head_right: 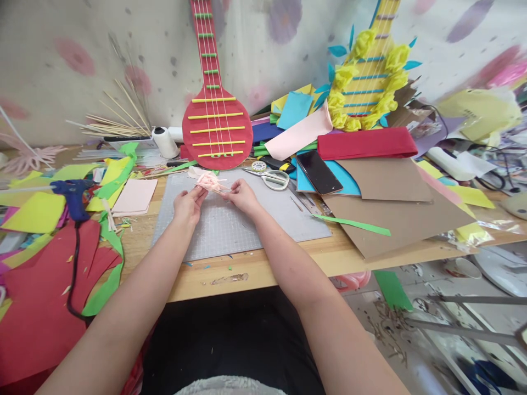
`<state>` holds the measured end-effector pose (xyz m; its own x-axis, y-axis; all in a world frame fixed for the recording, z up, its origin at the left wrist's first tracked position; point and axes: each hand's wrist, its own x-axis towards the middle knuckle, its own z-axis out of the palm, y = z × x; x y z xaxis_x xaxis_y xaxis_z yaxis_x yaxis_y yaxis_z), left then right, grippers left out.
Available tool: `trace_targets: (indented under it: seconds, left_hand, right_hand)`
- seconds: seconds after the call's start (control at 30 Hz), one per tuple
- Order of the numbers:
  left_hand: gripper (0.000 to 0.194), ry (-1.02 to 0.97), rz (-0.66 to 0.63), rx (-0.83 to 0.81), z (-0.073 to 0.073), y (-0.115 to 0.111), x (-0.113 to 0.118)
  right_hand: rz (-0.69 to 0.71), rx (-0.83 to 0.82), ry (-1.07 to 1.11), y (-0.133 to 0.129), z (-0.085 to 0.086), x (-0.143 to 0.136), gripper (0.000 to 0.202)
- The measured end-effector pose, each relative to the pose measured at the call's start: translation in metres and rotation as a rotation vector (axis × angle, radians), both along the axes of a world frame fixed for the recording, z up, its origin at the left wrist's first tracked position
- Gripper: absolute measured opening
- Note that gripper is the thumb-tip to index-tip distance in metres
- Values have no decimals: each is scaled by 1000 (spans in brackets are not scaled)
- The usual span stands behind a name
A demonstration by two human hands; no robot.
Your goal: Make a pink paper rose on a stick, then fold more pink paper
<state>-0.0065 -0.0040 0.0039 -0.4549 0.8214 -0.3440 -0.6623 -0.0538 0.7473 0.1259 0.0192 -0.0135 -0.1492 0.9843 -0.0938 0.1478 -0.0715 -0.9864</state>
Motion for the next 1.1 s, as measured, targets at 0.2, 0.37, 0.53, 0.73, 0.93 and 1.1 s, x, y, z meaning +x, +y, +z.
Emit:
trace_targets:
  seconds: [0.2,0.37,0.53,0.73,0.93,1.1]
  left_hand:
    - [44,22,30,-46,-2,1,-1]
    - [42,37,31,-32,-3,1,-1]
    - [43,38,-13,8,-3,0,1]
    - [45,11,-29,-30,-3,-1,1]
    - [48,60,-5,-66,-5,1,0]
    - [46,96,-10,-80,-7,1,1]
  right_hand:
    - [25,39,-22,3,-7,2,32]
    - [27,95,-37,4,-10,2,33]
    - [11,81,-3,3,-5,3,31]
    - [34,89,-15,4,-4,5,29]
    - [46,110,-72,6,-8,6,33]
    - [38,81,-49,5,-7,4,33]
